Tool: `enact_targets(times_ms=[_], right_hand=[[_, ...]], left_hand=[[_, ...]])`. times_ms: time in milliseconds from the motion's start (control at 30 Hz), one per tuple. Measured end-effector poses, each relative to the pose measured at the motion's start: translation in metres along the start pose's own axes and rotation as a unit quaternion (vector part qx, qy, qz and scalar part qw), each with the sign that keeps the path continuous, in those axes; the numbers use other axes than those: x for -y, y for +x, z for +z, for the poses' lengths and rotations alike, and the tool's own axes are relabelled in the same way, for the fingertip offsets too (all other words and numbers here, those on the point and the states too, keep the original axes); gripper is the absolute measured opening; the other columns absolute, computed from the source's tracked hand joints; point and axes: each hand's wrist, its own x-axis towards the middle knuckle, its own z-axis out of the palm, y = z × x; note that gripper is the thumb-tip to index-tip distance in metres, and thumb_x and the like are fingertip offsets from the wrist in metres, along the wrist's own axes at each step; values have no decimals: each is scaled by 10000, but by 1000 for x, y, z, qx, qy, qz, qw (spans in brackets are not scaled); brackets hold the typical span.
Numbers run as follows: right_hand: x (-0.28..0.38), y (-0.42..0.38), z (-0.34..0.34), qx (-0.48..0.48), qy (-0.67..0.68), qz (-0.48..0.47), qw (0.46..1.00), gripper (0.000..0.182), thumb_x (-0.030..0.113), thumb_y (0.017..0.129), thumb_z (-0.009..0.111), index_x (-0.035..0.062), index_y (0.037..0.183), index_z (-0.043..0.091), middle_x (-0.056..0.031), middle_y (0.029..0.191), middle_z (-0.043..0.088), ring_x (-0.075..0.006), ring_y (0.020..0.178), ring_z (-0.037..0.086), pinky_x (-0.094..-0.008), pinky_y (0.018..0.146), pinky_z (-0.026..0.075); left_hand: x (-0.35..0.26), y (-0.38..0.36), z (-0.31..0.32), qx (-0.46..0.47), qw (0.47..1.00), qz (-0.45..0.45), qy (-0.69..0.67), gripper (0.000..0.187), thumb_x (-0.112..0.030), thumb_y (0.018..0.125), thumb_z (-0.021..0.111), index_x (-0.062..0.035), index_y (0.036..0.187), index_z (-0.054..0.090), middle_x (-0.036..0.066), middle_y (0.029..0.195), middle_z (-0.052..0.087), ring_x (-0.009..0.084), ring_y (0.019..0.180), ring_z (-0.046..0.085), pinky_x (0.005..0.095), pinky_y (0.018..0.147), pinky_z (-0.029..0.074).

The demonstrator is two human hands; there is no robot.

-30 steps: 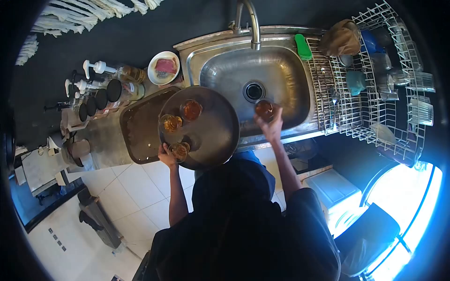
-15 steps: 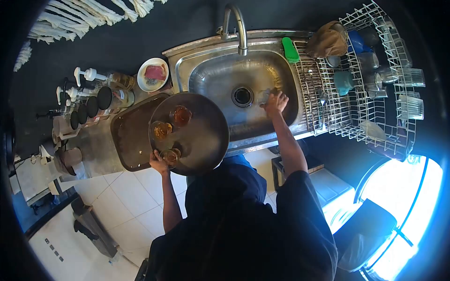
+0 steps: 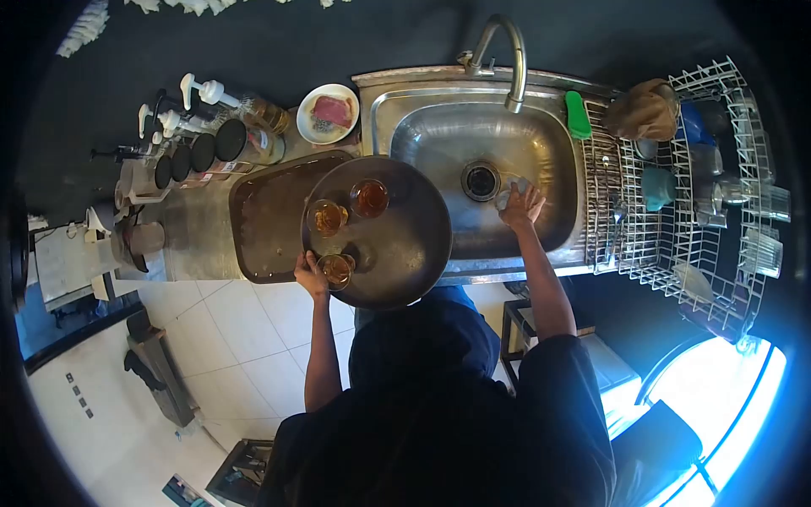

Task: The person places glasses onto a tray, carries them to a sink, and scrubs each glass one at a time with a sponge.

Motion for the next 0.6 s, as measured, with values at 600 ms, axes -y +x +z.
enact_targets(times_ms=[600], right_hand=[[184, -79, -108, -51, 510, -256, 819, 826, 400, 610, 796, 123, 1284, 407, -90, 1187, 492, -254, 1166, 426, -448, 970, 268]], left_hand=[[4, 0, -1, 32, 999, -5, -20, 349, -217, 922, 512, 125, 968, 566, 195, 825, 645, 223, 721, 584, 329, 674, 462]])
